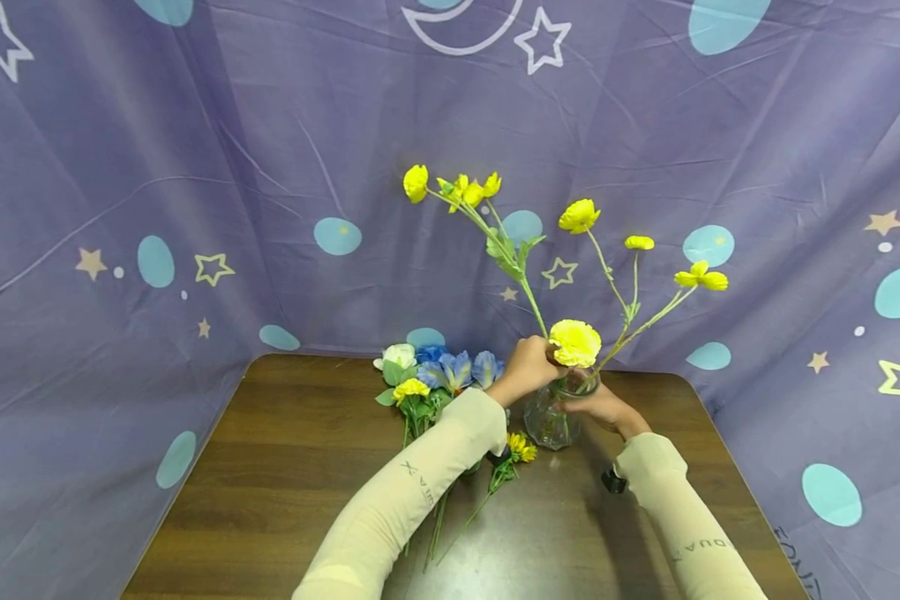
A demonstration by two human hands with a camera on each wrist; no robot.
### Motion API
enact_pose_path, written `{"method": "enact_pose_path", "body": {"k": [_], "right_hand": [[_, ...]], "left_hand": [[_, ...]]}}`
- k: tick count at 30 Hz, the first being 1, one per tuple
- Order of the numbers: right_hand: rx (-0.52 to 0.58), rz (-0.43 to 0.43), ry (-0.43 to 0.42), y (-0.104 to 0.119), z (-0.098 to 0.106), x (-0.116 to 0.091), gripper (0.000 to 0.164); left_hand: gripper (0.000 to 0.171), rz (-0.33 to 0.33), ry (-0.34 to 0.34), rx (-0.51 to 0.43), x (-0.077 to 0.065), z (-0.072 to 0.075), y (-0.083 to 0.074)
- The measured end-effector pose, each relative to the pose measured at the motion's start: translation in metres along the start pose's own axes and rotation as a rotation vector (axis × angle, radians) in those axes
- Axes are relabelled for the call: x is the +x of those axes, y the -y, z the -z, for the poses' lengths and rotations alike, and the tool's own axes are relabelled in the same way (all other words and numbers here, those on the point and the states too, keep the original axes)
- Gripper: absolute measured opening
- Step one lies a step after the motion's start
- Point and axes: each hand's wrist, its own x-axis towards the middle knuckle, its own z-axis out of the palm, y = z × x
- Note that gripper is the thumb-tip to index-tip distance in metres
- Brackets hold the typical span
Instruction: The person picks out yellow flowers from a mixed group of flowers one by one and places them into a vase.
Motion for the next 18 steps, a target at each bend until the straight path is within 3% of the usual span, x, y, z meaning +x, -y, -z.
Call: {"method": "enact_pose_path", "body": {"k": [3,18], "right_hand": [[-0.006,0.011,0.011,0.0012,-0.0004,0.0003,0.067],[-0.051,0.040,0.005,0.0014,-0.0015,0.0019,0.076]], "left_hand": [[0.010,0.001,0.006,-0.011,-0.0005,0.0000,-0.0005],[0.021,-0.015,-0.021,-0.068,0.0004,-0.0034,0.0059]]}}
